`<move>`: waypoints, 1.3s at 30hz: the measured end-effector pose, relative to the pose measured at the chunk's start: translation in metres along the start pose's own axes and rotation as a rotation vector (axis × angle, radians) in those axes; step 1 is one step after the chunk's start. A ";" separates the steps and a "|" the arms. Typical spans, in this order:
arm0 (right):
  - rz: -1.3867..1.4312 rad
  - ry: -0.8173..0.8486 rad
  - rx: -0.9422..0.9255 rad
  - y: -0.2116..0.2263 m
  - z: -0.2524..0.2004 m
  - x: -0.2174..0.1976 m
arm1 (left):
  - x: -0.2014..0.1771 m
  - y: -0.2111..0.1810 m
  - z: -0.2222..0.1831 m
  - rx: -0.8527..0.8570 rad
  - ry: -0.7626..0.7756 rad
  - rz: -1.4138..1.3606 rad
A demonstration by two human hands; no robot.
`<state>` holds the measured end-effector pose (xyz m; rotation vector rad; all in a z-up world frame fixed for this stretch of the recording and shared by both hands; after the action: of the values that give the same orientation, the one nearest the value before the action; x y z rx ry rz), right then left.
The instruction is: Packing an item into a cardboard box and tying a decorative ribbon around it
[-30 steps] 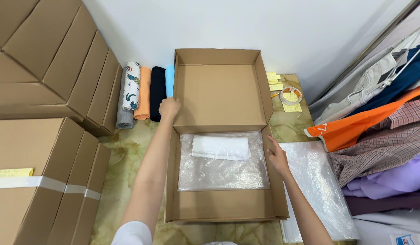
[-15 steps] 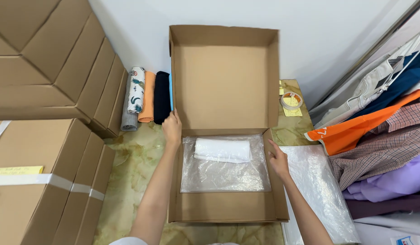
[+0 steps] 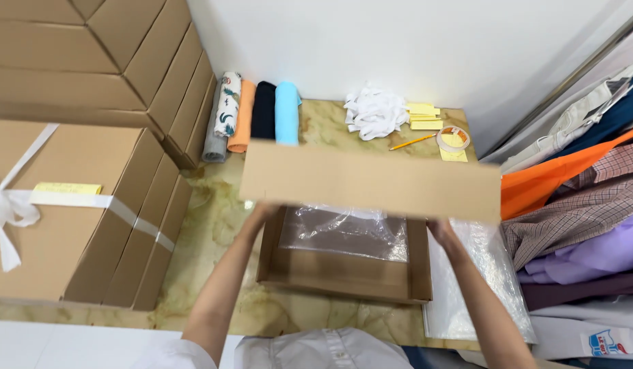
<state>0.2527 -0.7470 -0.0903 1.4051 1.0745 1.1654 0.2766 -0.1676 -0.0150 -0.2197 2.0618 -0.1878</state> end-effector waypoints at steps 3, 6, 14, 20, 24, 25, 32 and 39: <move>-0.030 0.054 0.078 0.124 -0.068 0.072 | -0.022 0.008 -0.044 0.002 -0.044 -0.331; -0.068 0.135 0.191 0.268 -0.144 0.165 | -0.071 -0.008 -0.083 0.004 -0.119 -0.819; -0.166 0.094 -0.069 0.191 -0.132 0.174 | -0.040 0.014 -0.111 -0.015 -0.118 -0.847; -0.201 0.097 -0.169 0.128 -0.089 0.189 | -0.033 0.042 -0.129 -0.018 -0.273 -0.760; -0.249 0.089 -0.154 0.119 -0.081 0.190 | -0.039 0.042 -0.144 -0.047 -0.322 -0.929; -0.252 0.086 -0.141 0.130 -0.097 0.191 | -0.042 0.039 -0.160 -0.053 -0.310 -0.929; -0.110 0.073 -0.023 0.208 -0.241 0.217 | -0.046 0.008 -0.285 -0.143 -0.041 -1.548; -0.038 -0.065 0.381 0.226 -0.246 0.215 | -0.055 -0.012 -0.322 -0.340 0.021 -1.722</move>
<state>0.0510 -0.5305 0.1741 1.6922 1.3192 0.9111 0.0210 -0.1532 0.1882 -2.1251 1.3493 -0.8328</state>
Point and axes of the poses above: each hand's wrist, its own z-axis towards the middle knuckle, its own x-axis out of the palm, y = z × x, the point moved 1 cm from there along z, towards the middle knuckle, and after that the axes turned 14 degrees about -x, right-handed, at the moved point
